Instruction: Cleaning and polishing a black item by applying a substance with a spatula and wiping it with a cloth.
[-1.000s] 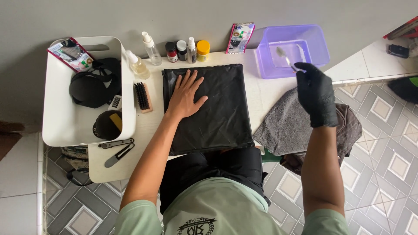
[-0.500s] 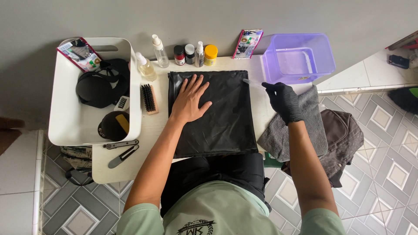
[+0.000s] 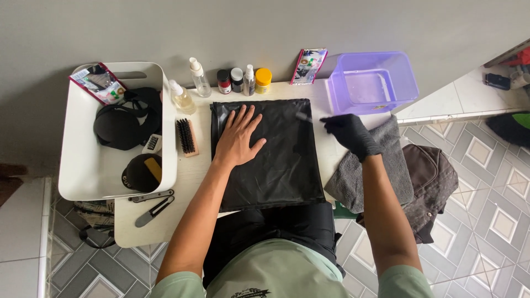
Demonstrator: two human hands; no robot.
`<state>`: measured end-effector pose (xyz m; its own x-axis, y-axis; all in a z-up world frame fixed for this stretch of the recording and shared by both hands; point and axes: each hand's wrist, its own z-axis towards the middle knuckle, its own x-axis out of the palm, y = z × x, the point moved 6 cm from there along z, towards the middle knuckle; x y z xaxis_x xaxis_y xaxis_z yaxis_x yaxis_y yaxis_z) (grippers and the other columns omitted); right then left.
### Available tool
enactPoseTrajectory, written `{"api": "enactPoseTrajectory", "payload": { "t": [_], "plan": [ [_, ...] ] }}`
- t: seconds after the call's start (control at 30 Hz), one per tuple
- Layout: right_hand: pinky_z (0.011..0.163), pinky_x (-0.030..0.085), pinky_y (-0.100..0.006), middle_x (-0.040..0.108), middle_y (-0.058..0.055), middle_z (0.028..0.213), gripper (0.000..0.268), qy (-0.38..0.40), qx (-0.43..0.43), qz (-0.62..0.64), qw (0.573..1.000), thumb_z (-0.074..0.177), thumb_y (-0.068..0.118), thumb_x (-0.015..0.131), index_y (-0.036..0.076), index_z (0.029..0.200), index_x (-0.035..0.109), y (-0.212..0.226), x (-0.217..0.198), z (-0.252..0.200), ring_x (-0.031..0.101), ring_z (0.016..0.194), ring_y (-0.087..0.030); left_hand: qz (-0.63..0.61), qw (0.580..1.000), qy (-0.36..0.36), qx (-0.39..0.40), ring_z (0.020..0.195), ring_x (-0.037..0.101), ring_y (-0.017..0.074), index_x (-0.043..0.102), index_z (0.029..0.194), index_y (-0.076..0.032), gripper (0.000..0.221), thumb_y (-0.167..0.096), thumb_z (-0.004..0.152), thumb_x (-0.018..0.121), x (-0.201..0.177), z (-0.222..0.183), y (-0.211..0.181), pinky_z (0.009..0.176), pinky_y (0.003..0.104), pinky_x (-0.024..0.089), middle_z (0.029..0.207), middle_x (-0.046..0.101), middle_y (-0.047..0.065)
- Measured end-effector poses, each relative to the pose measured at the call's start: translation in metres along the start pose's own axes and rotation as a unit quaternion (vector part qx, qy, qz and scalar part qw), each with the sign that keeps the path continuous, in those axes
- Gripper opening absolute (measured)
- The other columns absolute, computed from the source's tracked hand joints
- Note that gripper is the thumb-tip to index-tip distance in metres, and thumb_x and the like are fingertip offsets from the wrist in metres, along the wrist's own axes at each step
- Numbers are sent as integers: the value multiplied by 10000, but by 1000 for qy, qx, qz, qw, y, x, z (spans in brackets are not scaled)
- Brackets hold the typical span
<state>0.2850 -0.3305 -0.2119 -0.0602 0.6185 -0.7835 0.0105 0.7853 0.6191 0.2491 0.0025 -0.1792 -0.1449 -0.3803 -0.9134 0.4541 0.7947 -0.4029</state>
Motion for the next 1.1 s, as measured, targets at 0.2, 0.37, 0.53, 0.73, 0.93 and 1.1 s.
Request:
{"api": "enactPoseTrajectory", "payload": {
  "t": [0.2, 0.37, 0.53, 0.73, 0.93, 1.1],
  "plan": [
    [925, 565, -441, 815, -83, 917, 269, 173, 74, 21, 982, 882, 237, 732, 257, 1140, 803, 4, 15, -8, 749, 985, -291, 0, 1000, -1, 1, 1567, 203, 337, 438, 1564, -122, 693, -496, 993, 556, 5, 2, 3, 1275, 541, 85, 1679, 282, 161],
    [917, 574, -440, 795, -26, 932, 268, 47, 64, -17, 997, 952, 301, 674, 332, 1202, 768, 7, 9, 0, 737, 1019, -248, -10, 1000, 0, -1, 1563, 207, 345, 438, 1563, -112, 690, -488, 999, 560, 1, 0, 1, 1272, 545, 91, 1676, 282, 172],
    [946, 563, -457, 798, -66, 917, 276, 97, 80, 16, 992, 914, 302, 707, 274, 1179, 777, 18, 12, -7, 738, 1000, -276, 1, 1000, -5, -3, 1561, 224, 343, 452, 1554, -113, 690, -497, 991, 564, 1, 0, 1, 1271, 543, 108, 1669, 302, 171],
    [943, 568, -464, 781, -40, 953, 283, 63, 81, -1, 995, 950, 326, 657, 339, 1218, 745, 49, 14, -16, 719, 1036, -266, 7, 1000, -8, -6, 1558, 235, 337, 456, 1552, -120, 689, -501, 988, 566, 1, 1, 0, 1272, 541, 113, 1666, 311, 166],
    [967, 563, -488, 781, 1, 1012, 274, 3, 97, -29, 995, 978, 355, 651, 386, 1235, 743, 15, 20, 0, 712, 1064, -260, 2, 1000, -1, -6, 1559, 233, 343, 455, 1553, -113, 688, -490, 989, 566, -1, 0, -1, 1272, 542, 112, 1666, 309, 169],
    [1018, 536, -574, 795, -152, 975, 304, 96, 84, 21, 992, 926, 243, 664, 224, 1213, 762, 38, 21, -14, 714, 1074, -387, -4, 1000, 1, -6, 1560, 229, 345, 459, 1549, -114, 685, -496, 990, 562, -1, -2, 0, 1271, 544, 111, 1667, 307, 168]
  ]
}}
